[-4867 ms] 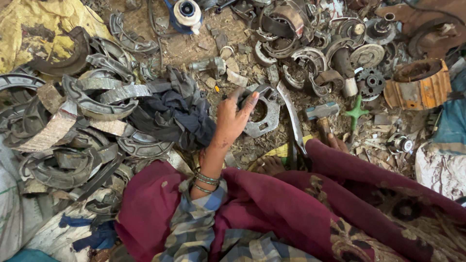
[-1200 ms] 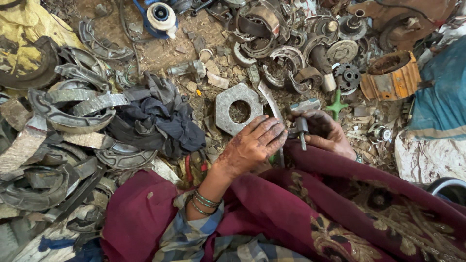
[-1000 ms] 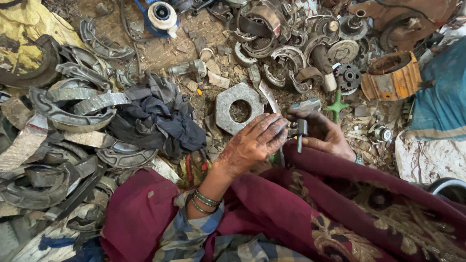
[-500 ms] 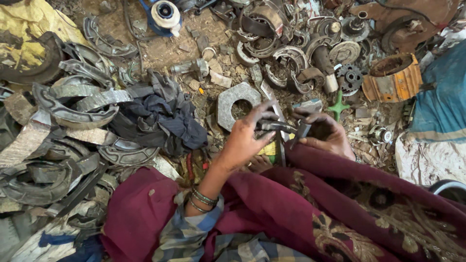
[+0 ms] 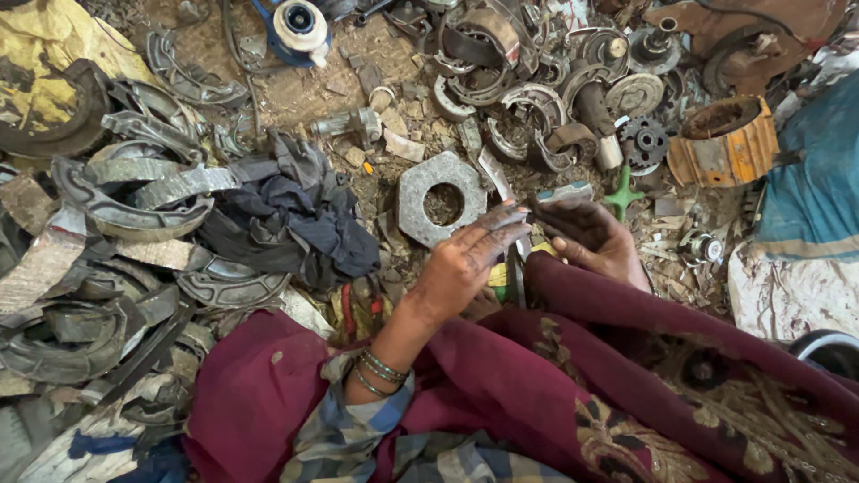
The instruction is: The person sits on the floor and uses a hammer and a green-handled tool to strike and adjust a small metal component placed on a metal base. The person repeatedly hammers the part, repositions it, and continues striking it to modify its shape or seating.
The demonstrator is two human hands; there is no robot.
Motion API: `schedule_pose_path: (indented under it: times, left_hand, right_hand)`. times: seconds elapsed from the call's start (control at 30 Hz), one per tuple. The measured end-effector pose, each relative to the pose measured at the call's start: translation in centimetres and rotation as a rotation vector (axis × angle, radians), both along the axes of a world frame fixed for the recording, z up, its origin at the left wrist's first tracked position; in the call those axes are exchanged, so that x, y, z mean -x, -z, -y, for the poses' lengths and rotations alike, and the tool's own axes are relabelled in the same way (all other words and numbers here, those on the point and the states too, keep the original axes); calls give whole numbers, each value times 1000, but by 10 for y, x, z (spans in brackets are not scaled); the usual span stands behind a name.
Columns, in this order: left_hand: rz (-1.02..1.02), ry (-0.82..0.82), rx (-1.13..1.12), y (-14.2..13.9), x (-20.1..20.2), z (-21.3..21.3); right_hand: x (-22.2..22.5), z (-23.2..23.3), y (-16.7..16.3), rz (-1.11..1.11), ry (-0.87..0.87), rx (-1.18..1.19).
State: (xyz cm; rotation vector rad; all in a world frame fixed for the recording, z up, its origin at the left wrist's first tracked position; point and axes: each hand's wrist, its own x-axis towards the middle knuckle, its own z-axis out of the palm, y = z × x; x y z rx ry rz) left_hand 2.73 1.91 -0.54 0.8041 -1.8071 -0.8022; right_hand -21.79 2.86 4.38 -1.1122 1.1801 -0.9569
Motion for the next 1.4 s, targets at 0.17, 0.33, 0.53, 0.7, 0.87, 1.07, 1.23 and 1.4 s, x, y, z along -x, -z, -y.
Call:
schedule_pose_path:
  times: [0.17,0.33,0.53,0.7,0.87,1.07,1.23,1.4]
  left_hand:
    - [6,29,32,0,-1,1]
    - [-59,-19,30,12,2,2]
    - [-79,-150,-138,37,-16,28]
    - [-45,-301,-89,56,-37,38]
    - [152,-322,-274,73,-32,46]
    - [292,-333,-69,67,-31,44]
    - [347,-268,-223,55,-29,45]
    - [245,-378,-218,66,-18,41]
  right_hand:
    - [7,-3,12,61,24,-41]
    - [11,-2,17,16,24,-65]
    - [2,-8,3,-289,-83,-338]
    - [-9,-15,-4,-286,-296,-506]
    - [-5,-16,9,-330,-303,-583]
    - [21,-23,27,-278,-275,-593]
    - [25,-29,50,-187,-251,-602]
    - [32,-28,45,-187,-198,-690]
